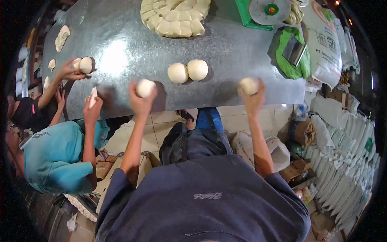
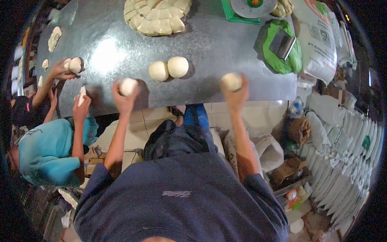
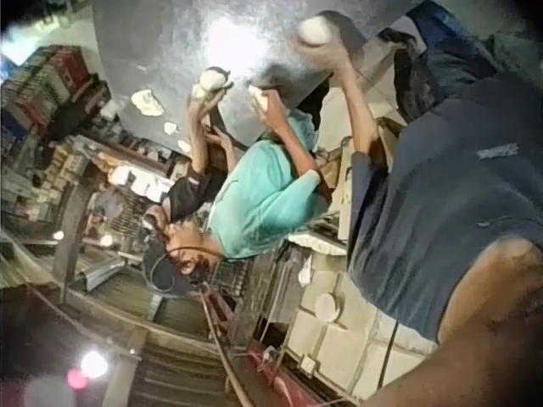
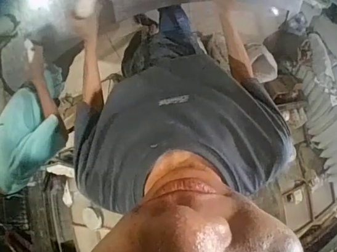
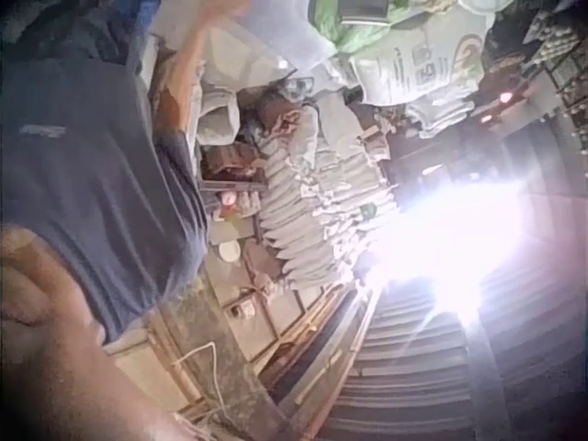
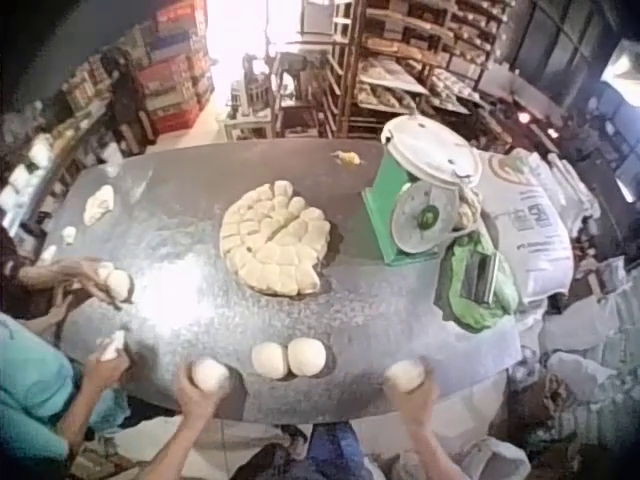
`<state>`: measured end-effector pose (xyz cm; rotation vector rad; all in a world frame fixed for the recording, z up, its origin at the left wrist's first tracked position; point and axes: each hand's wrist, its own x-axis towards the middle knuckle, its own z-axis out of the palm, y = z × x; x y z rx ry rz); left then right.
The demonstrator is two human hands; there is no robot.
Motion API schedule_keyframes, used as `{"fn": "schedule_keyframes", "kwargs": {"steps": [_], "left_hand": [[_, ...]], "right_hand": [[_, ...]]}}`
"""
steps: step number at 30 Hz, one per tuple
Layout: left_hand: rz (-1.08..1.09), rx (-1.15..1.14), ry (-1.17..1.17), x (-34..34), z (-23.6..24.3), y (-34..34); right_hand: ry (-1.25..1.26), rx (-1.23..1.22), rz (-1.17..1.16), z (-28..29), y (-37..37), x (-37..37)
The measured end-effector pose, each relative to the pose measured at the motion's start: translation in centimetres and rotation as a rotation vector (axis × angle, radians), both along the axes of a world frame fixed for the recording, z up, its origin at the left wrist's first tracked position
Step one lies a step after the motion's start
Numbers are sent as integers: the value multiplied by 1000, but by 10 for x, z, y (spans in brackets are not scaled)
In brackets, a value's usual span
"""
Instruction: Scaling dough portions and rounding them into balls for bread production.
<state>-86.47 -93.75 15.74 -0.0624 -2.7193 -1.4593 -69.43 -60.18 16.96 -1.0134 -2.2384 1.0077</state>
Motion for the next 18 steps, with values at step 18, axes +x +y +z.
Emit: {"fn": "schedule_keyframes", "kwargs": {"steps": [18], "left_hand": [[-326, -134, 192, 28, -30, -6]], "right_hand": [[149, 69, 460, -46, 4, 21]]}}
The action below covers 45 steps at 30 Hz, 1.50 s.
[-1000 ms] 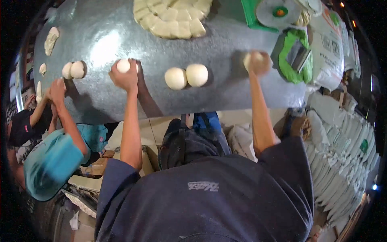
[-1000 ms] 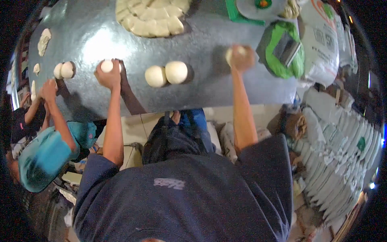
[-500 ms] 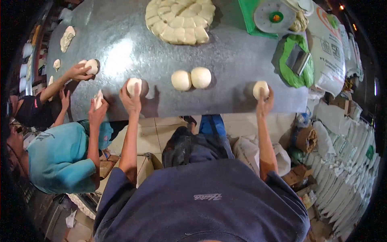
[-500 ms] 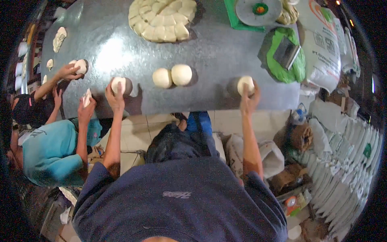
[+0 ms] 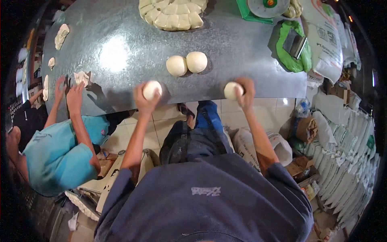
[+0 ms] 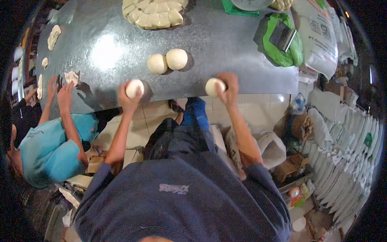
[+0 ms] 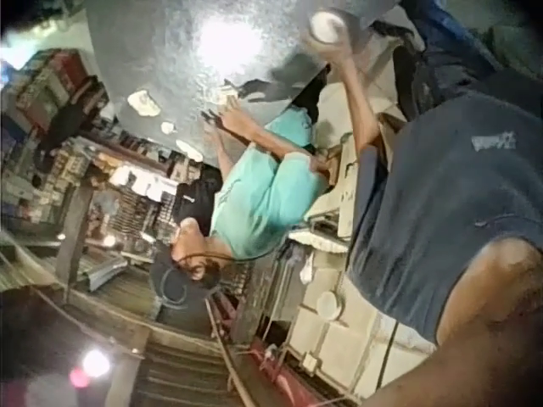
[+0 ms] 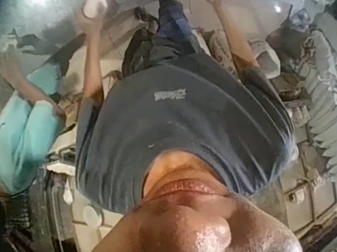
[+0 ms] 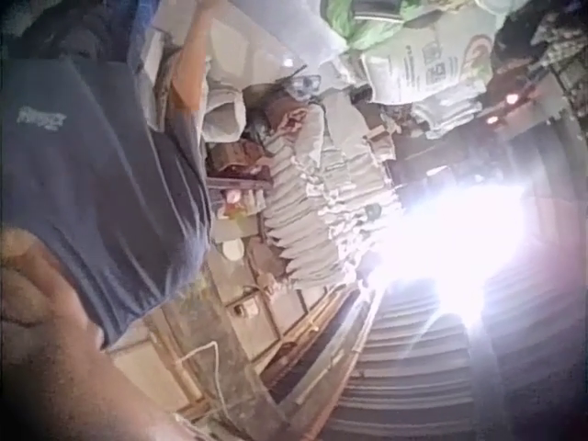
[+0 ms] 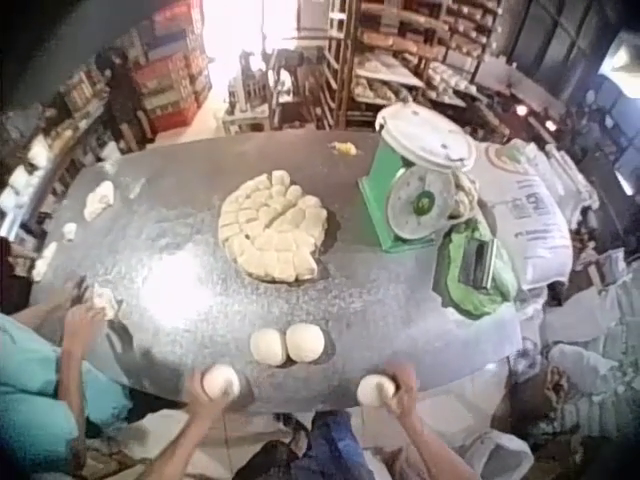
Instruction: Scaling dough portions and rounding them into balls for bread production.
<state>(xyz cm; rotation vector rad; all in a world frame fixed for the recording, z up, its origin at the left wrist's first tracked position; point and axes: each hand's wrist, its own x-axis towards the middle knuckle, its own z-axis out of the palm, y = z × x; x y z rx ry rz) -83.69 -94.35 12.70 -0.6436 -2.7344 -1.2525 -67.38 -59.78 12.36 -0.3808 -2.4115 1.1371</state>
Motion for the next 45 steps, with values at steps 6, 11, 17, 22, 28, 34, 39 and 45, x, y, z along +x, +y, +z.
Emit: {"fn": "schedule_keyframes", "kwargs": {"steps": [6, 11, 17, 22, 28, 34, 39, 45], "left_hand": [[177, 173, -2, 64, -1, 45], [191, 291, -149, 57, 34, 45], [147, 284, -355, 62, 24, 55], [404, 17, -618, -3, 45, 131], [270, 303, -603, -40, 64, 127], [415, -33, -345, -67, 64, 88], [450, 167, -427, -102, 75, 114], [148, 249, -582, -122, 126, 183]], "right_hand": [[68, 53, -157, 9, -110, -13], [-79, -132, -299, 49, -110, -14], [-201, -249, -245, 52, -125, -34], [-418, -106, -384, 49, -113, -131], [-340, -306, -225, 88, -76, -167], [-366, -355, -274, 43, 21, -206], [70, -393, -99, 30, 56, -339], [-167, -678, -159, 72, 33, -291]]}}
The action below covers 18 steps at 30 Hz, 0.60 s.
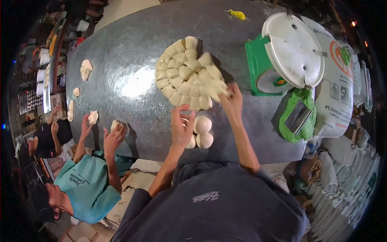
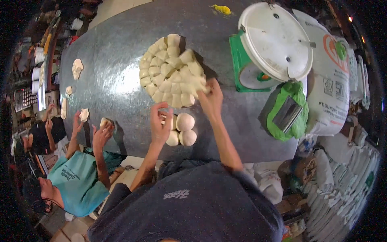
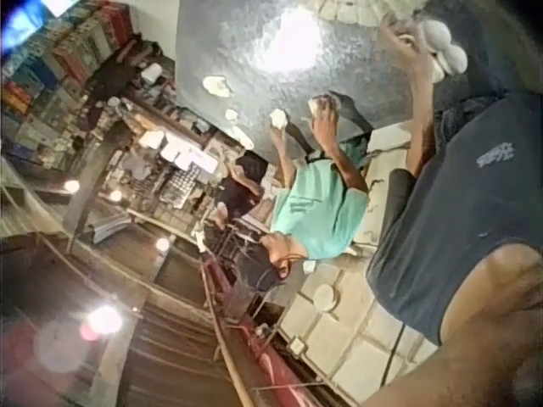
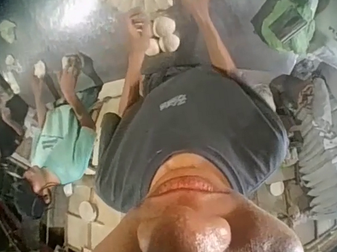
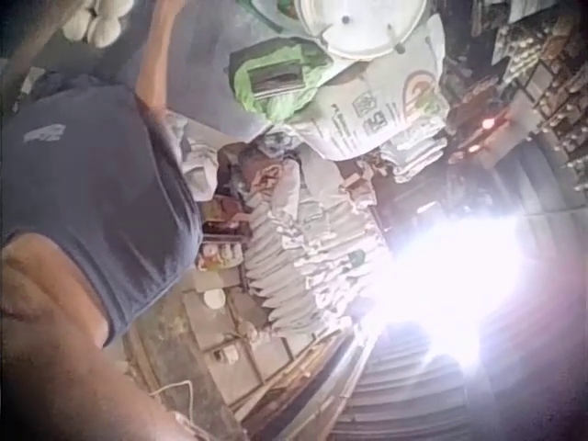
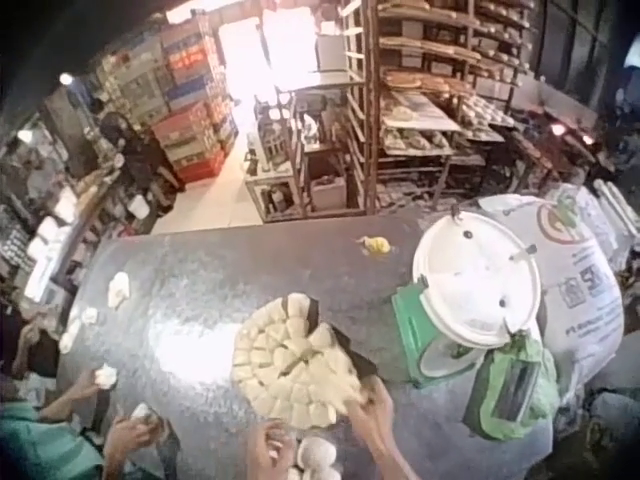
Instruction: Scaling dough portions and rounding them into balls for bread production.
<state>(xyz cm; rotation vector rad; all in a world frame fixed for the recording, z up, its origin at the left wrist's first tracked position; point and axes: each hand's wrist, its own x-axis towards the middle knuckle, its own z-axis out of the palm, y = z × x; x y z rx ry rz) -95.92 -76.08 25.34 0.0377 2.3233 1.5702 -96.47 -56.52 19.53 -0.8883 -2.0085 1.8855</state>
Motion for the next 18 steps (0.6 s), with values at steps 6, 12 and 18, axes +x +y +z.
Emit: {"fn": "schedule_keyframes", "kwargs": {"steps": [6, 12, 18], "left_hand": [[-35, 392, -402, 29, 66, 3], [73, 730, -802, 41, 68, 7], [-363, 327, -73, -3, 51, 9]], "right_hand": [[246, 19, -94, 130, -65, 91], [330, -246, 287, 129, -69, 124], [-97, -378, -218, 78, 5, 99]]}}
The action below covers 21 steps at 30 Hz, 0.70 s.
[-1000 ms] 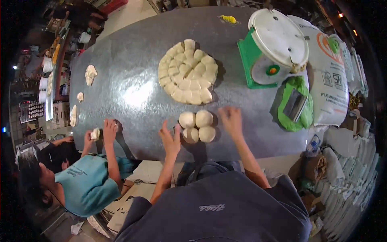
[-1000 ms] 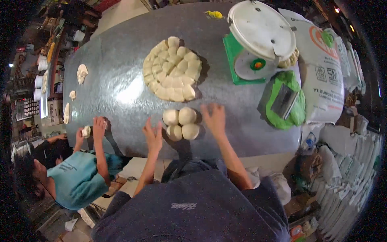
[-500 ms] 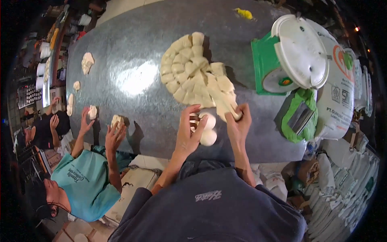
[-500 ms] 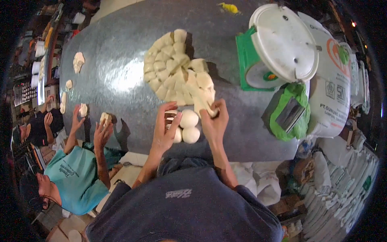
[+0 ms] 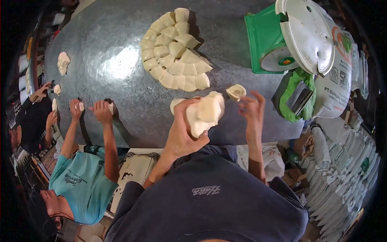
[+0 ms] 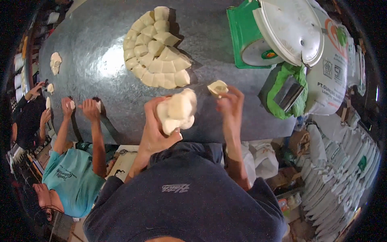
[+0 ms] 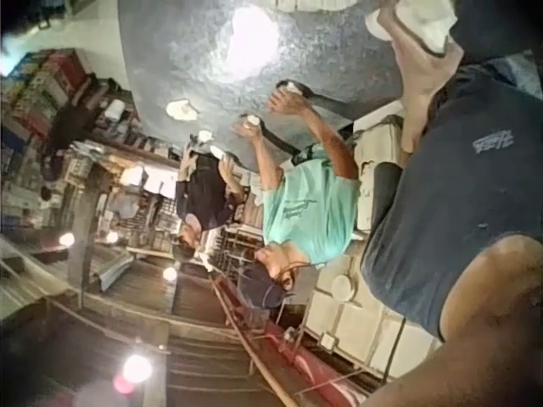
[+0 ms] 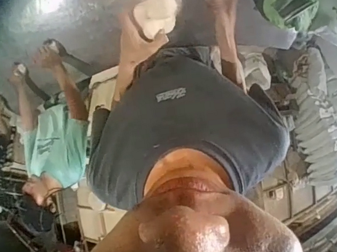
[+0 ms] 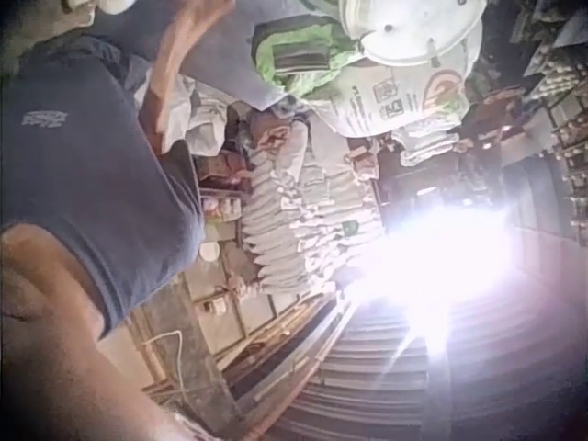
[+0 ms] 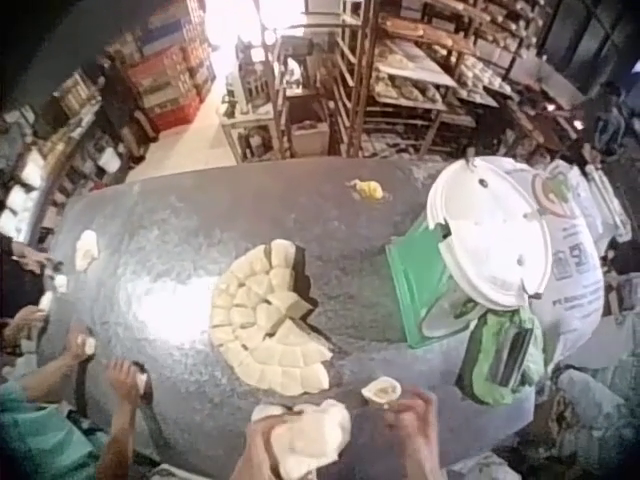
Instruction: Scaling dough portions and rounding them into balls for bread production.
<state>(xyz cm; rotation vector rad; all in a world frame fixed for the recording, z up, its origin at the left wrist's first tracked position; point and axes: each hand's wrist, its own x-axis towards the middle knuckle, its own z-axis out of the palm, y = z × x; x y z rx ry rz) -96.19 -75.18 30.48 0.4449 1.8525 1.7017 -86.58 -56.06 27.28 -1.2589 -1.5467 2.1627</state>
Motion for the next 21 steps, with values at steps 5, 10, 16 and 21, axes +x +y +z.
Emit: {"fn": "schedule_keyframes", "kwargs": {"steps": [5, 10, 16, 21], "left_hand": [[-95, -193, 136, 1, -12, 16], [-25, 47, -494, 37, -26, -12], [-298, -4, -358, 49, 50, -65], [292, 33, -5, 38, 56, -169]], "right_hand": [[-48, 56, 726, 5, -13, -54], [-21, -118, 434, 24, -33, -17], [173, -144, 177, 34, -14, 56], [269, 159, -483, 31, 32, 91]]}}
